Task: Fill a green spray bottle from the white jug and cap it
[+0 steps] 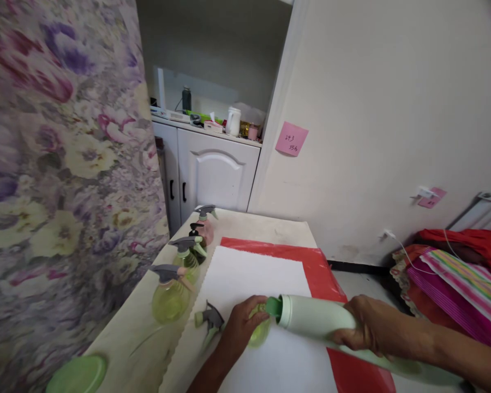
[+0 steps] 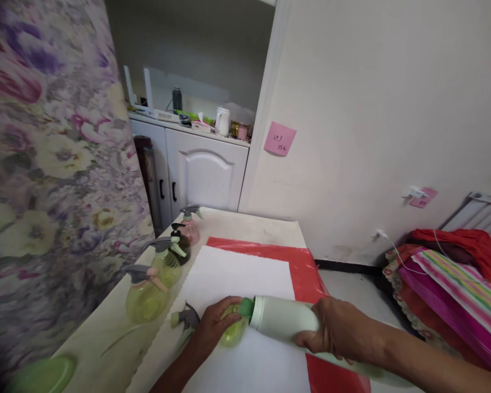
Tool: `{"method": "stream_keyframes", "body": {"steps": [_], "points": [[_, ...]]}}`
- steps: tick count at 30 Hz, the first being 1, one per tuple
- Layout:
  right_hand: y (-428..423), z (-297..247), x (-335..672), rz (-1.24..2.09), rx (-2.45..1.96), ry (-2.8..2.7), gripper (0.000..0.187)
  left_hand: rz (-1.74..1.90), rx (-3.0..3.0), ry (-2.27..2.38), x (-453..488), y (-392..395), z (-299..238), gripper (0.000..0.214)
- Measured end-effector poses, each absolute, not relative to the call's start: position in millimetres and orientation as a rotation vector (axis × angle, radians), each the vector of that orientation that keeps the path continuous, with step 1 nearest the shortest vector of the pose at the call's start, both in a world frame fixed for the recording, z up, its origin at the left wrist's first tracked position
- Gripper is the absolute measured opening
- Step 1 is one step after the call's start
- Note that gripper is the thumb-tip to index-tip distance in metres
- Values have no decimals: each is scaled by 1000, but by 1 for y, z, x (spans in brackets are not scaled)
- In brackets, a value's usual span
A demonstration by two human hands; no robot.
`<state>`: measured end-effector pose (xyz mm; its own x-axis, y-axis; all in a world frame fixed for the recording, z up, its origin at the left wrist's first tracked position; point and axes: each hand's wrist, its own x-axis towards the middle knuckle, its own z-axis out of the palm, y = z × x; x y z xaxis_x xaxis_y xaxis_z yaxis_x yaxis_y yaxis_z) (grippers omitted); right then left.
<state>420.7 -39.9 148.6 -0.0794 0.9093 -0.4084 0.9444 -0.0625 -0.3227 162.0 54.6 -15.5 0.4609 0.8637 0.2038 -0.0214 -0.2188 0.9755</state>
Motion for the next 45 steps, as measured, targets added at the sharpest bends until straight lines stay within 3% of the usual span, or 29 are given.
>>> {"method": "stream_keyframes", "body": {"steps": [45], "points": [[-37,165,408,-885,2120,2015,37,964,1609,747,161,56,-17,21]]}}
